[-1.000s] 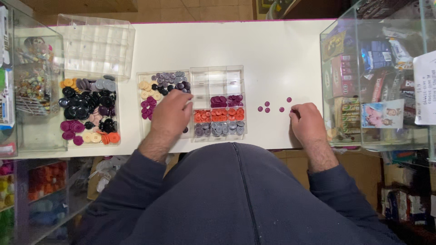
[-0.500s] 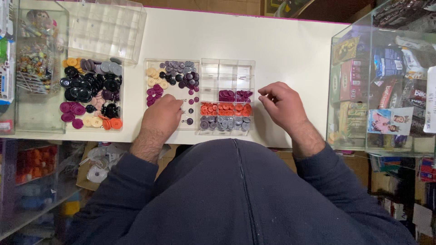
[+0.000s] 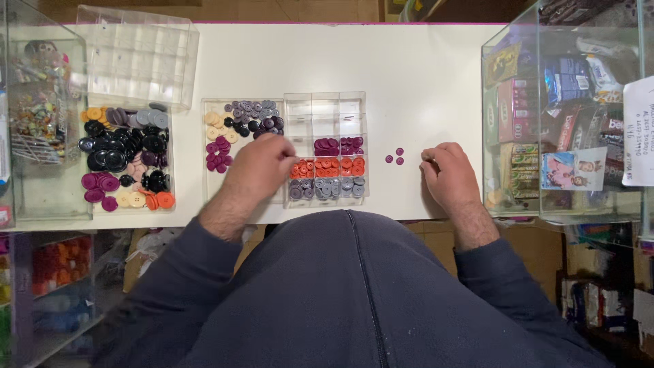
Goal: The person sorts various buttons from a large tray into a smaller compartmentalized container by hand, picking up individual buttons and placing them into specific sections according to their color and size.
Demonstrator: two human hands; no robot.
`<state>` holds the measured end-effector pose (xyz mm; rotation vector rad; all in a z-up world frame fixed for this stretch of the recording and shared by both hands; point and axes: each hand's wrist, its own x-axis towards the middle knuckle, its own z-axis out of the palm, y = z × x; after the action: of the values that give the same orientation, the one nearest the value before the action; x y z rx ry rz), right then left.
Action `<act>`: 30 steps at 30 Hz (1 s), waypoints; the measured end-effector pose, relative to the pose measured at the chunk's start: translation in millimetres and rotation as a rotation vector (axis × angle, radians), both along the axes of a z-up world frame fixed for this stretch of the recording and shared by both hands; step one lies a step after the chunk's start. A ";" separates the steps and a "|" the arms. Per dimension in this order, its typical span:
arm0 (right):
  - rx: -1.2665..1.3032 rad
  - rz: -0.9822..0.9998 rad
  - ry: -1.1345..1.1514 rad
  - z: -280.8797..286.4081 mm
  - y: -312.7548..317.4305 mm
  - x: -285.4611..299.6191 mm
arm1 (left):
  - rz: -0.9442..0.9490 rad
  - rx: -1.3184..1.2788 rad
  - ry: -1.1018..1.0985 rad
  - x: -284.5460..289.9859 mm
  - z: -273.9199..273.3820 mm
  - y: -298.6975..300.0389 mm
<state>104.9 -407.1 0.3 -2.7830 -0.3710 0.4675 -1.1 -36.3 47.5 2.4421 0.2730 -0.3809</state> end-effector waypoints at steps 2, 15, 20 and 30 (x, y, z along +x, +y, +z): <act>-0.053 -0.002 0.018 10.9 0.6 -3.2 | -0.098 -0.021 -0.122 15.7 1.1 -22.0; 0.356 -0.126 0.184 12.4 4.5 -15.8 | 0.071 0.206 -0.081 -16.9 -33.5 43.7; 0.543 -0.008 0.080 36.7 64.4 -5.9 | 0.056 0.221 -0.022 -46.3 -54.6 55.7; 0.165 0.086 0.023 2.4 45.5 1.7 | 0.028 0.257 0.061 -29.8 -77.8 37.8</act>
<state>106.7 -361.5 2.7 -2.6083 -0.5019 0.4657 -30.9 1.5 -30.2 2.6771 0.4037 -0.4318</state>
